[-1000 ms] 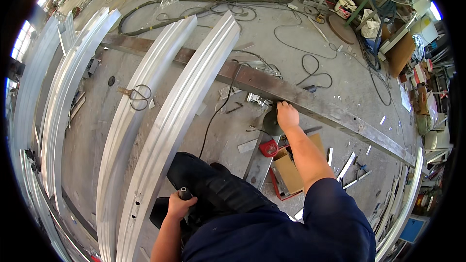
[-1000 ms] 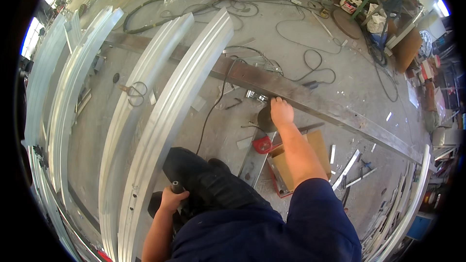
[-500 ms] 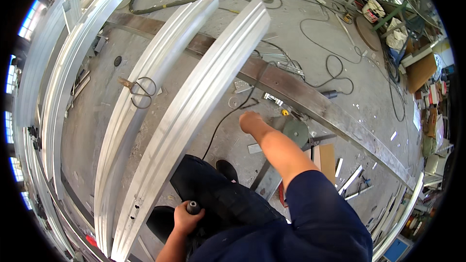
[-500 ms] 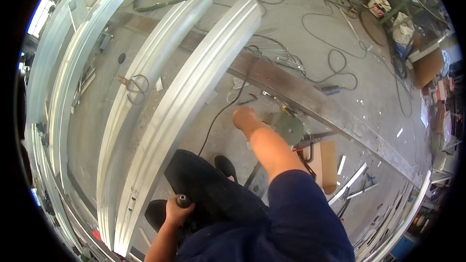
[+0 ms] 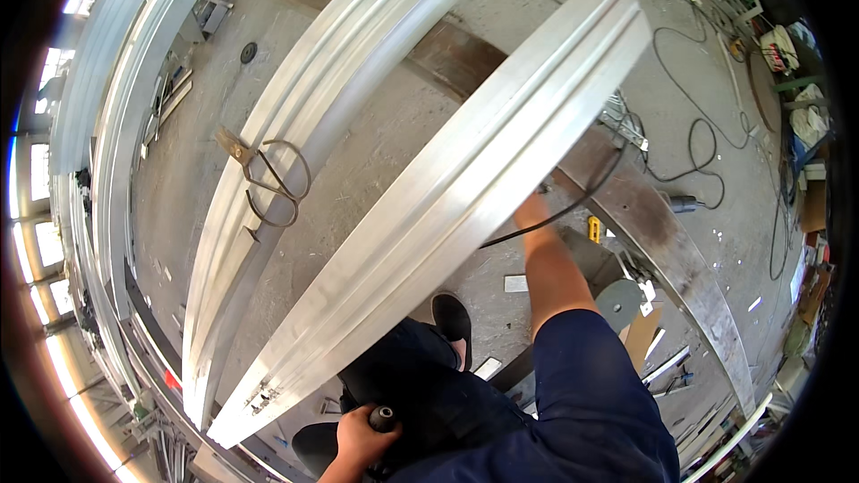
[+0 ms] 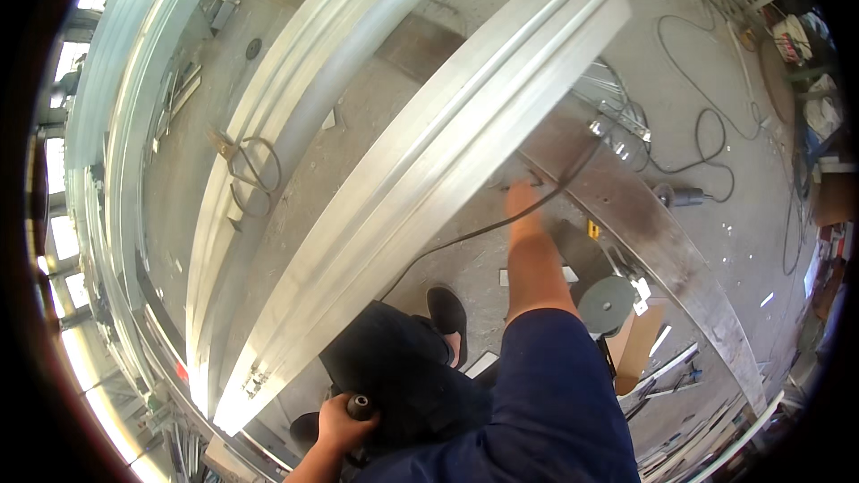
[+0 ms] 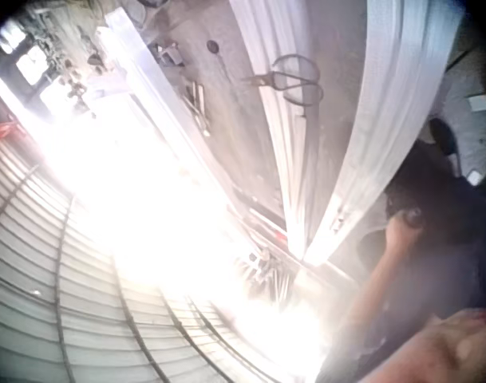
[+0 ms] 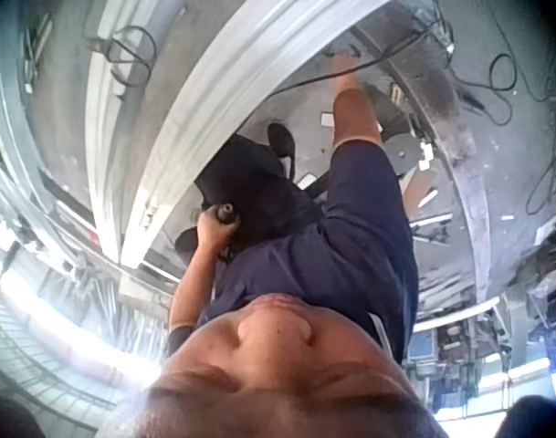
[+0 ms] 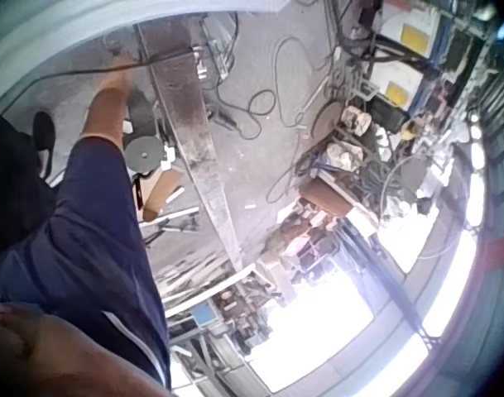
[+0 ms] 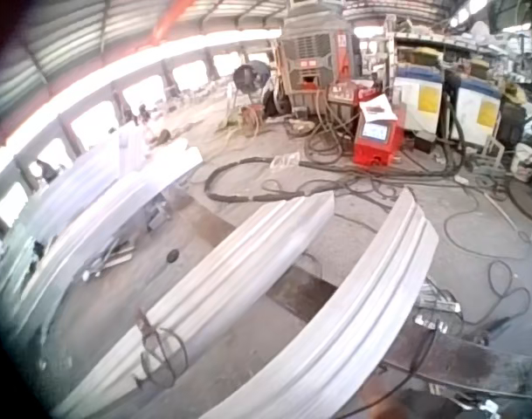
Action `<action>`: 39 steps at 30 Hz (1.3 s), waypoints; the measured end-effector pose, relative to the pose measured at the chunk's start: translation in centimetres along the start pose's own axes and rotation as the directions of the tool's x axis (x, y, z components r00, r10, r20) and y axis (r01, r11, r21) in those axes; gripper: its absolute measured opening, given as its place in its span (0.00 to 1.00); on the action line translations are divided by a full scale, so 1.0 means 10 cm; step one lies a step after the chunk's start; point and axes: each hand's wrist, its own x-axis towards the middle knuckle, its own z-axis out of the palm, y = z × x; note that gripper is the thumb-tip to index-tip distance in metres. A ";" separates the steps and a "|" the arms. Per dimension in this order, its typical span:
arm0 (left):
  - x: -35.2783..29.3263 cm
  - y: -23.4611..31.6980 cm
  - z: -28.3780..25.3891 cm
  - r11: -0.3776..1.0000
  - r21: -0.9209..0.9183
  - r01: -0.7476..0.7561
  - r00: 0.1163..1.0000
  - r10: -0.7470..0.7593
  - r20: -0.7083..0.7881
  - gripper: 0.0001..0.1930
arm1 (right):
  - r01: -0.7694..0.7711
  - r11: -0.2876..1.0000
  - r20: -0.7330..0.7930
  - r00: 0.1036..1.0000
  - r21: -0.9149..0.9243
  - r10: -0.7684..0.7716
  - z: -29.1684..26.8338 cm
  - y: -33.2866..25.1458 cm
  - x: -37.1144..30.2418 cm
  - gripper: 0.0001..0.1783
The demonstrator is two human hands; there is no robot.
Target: The person uses a corded drill to make holes in long aluminum profiles laid on a workbench. They repeatedly position the drill, drill holes, and occasionally adjust the drill bit or clear debris from the holes.
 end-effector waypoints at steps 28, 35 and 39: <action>0.09 -0.02 -0.04 0.964 -0.079 -0.256 0.965 0.250 -0.076 0.24 | 0.410 0.905 0.762 0.551 0.108 -0.341 -1.02 -1.58 -1.51 0.13; 0.15 -0.40 0.00 0.854 -0.216 -0.472 0.881 0.459 -0.113 0.18 | 0.119 0.751 0.547 0.613 0.650 -0.570 -2.45 -0.92 -2.39 0.32; -0.04 -0.81 0.01 0.784 -0.362 -0.505 0.863 0.458 -0.212 0.15 | 0.091 0.650 0.321 0.813 0.754 -0.486 -2.85 -1.01 -3.04 0.17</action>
